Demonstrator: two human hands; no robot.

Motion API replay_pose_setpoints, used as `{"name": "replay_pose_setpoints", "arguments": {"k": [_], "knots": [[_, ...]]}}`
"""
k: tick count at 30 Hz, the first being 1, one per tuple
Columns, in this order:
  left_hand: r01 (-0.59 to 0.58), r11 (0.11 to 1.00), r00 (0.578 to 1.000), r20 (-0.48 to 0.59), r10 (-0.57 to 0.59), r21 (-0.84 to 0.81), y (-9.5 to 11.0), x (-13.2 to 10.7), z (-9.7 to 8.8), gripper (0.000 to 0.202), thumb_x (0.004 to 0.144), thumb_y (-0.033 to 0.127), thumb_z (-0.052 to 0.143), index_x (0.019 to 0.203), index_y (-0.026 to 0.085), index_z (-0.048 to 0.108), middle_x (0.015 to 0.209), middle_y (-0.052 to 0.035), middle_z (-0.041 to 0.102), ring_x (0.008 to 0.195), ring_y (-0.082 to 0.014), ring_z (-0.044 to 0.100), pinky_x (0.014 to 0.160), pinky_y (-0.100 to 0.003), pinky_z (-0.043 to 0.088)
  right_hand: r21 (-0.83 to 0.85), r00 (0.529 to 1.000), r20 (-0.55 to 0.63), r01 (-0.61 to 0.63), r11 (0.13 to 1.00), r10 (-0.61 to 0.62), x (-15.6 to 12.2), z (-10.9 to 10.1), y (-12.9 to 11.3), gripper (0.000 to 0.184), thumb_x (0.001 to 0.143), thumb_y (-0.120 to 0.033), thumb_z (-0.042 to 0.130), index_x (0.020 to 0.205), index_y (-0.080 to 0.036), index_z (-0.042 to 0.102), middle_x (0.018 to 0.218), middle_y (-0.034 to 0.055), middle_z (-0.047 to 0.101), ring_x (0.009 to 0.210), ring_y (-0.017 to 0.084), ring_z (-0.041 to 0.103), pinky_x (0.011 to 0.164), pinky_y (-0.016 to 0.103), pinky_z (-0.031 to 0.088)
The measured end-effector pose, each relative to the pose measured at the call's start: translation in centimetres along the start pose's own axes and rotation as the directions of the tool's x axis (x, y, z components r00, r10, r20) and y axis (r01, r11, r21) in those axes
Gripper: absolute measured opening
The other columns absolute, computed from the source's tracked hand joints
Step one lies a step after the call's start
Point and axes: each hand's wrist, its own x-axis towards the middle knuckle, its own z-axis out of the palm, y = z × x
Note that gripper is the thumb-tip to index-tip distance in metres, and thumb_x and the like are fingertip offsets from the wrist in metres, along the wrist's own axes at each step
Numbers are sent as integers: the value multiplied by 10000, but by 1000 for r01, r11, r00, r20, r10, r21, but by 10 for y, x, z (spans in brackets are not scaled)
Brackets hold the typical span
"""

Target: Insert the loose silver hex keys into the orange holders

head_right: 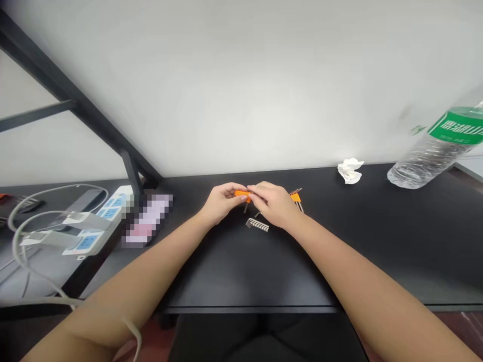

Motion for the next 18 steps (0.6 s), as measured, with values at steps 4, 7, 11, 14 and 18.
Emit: {"name": "replay_pose_setpoints", "arguments": {"k": [4, 7, 11, 14, 18], "knots": [[-16, 1000, 997, -80, 14, -18, -1, 2, -3, 387, 688, 360, 898, 960, 141, 730, 911, -80, 774, 825, -189, 726, 799, -339, 591, -42, 986, 145, -74, 996, 79, 0, 0, 2, 429, 1007, -215, 450, 1403, -254, 610, 1284, 63, 660, 1133, 188, 651, 996, 337, 524], [-10, 1000, 990, -144, 8, -10, -1, 4, -5, 423, 719, 383, 872, 1021, 141, 702, 924, -90, 770, 785, -179, 714, 742, -327, 589, -201, 943, 231, -195, 960, 240, -1, -9, 4, 398, 958, -253, 530, 1344, -231, 626, 1177, 78, 660, 973, 186, 660, 856, 321, 534], [-19, 999, 981, -193, 27, 39, -2, 6, -6, 396, 797, 398, 792, 1084, 163, 653, 972, -85, 752, 767, -162, 708, 699, -310, 597, -346, 814, 472, -181, 921, 338, -4, -20, 4, 124, 862, -252, 629, 966, -207, 680, 1041, 61, 650, 811, 158, 621, 694, 264, 470], [-18, 995, 982, -183, 36, 102, -5, 7, -7, 340, 838, 374, 735, 1097, 168, 659, 978, -72, 736, 767, -143, 694, 717, -306, 604, -413, 763, 511, -187, 891, 397, -4, -21, 2, 14, 817, -179, 616, 811, -191, 621, 952, 58, 651, 733, 149, 586, 617, 252, 408], [-28, 978, 987, -151, 60, 208, -10, 8, -11, 369, 811, 313, 749, 1143, 177, 664, 960, -53, 716, 798, -142, 685, 752, -296, 591, -448, 802, 375, -281, 849, 464, -2, -21, 6, 73, 774, -131, 624, 746, -185, 584, 831, 50, 658, 651, 142, 544, 550, 260, 351]]}}
